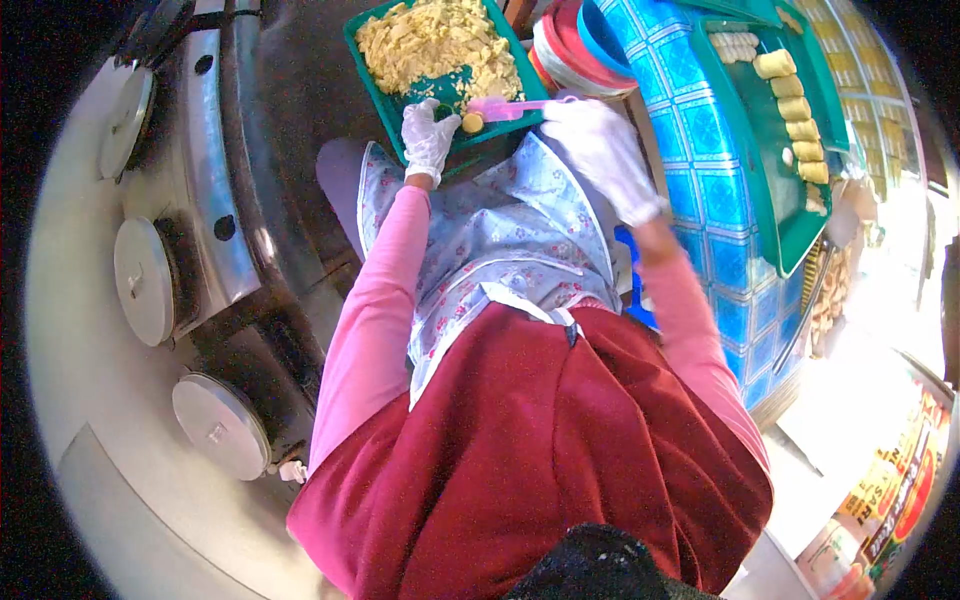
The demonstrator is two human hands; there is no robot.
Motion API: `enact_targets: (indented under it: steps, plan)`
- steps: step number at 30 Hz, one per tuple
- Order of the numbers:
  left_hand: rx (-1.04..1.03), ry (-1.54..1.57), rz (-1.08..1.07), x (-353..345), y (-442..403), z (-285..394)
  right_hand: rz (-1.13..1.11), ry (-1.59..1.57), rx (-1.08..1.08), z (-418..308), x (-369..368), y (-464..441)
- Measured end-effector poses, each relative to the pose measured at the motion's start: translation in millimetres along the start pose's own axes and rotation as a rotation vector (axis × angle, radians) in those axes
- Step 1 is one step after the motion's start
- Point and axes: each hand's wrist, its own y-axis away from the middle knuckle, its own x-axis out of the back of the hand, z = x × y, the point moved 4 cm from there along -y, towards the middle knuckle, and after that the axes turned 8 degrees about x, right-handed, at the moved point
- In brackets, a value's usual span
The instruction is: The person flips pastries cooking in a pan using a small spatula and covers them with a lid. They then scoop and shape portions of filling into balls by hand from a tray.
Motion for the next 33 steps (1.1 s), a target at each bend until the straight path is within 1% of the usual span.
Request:
enact_targets:
  steps: [1,2,3,4,5,6,9,11,13,16,17,18,19,20,21,22,23,25,28,29,30,31,32,33]
  plan:
    - [-0.008,0.018,0.001,1,0,3,0.061,0.014,-0.004,15,-37,-10]
    - [-0.015,0.036,0.004,2,2,7,-0.022,0.008,-0.087,29,-75,-22]
    - [-0.020,0.050,0.007,4,5,9,-0.042,0.151,-0.075,32,-99,-30]
    - [-0.021,0.058,0.002,9,12,9,-0.049,0.195,-0.026,37,-120,-31]
    - [0.021,0.000,-0.081,13,16,14,-0.149,0.166,-0.043,45,-137,-33]
    - [-0.032,-0.013,-0.045,17,20,15,-0.247,0.142,-0.061,51,-149,-36]
    - [0.027,-0.061,-0.100,17,23,12,-0.167,-0.042,-0.046,65,-157,-33]
    - [0.029,-0.098,-0.169,15,26,9,-0.061,0.049,-0.042,64,-153,-28]
    - [0.028,-0.101,-0.135,17,27,9,0.090,0.121,-0.026,57,-138,-34]
    - [0.077,-0.066,-0.039,27,30,17,0.049,-0.267,-0.041,35,-136,-47]
    - [0.073,-0.049,-0.026,28,31,18,-0.047,-0.321,-0.245,28,-143,-54]
    - [0.072,-0.032,-0.014,29,32,17,-0.091,-0.263,-0.276,21,-151,-59]
    - [0.012,-0.027,0.047,29,33,18,-0.081,-0.205,-0.271,14,-161,-63]
    - [0.027,-0.045,0.034,27,34,16,-0.069,-0.145,-0.264,8,-170,-69]
    - [0.040,-0.060,0.026,28,34,19,-0.144,-0.118,-0.294,5,-178,-74]
    - [0.056,-0.076,0.016,26,35,17,-0.133,-0.104,-0.289,6,-186,-74]
    - [0.025,-0.076,0.026,25,34,16,-0.123,-0.091,-0.285,8,-194,-73]
    - [0.021,-0.085,0.021,26,36,18,-0.125,-0.114,-0.299,11,-191,-75]
    - [0.063,-0.101,-0.008,27,37,20,-0.067,-0.333,-0.495,32,-180,-68]
    - [0.075,-0.107,-0.008,26,37,21,0.140,-0.668,-0.474,39,-175,-62]
    - [0.082,-0.114,-0.006,26,35,21,0.075,-1.290,-0.770,45,-176,-55]
    - [0.074,-0.137,-0.032,25,35,20,0.073,-1.629,-0.790,42,-166,-53]
    - [0.111,-0.142,-0.049,24,34,18,0.072,-1.966,-0.792,40,-154,-53]
    - [0.145,-0.145,-0.066,23,33,18,0.013,-2.213,-0.663,44,-154,-54]
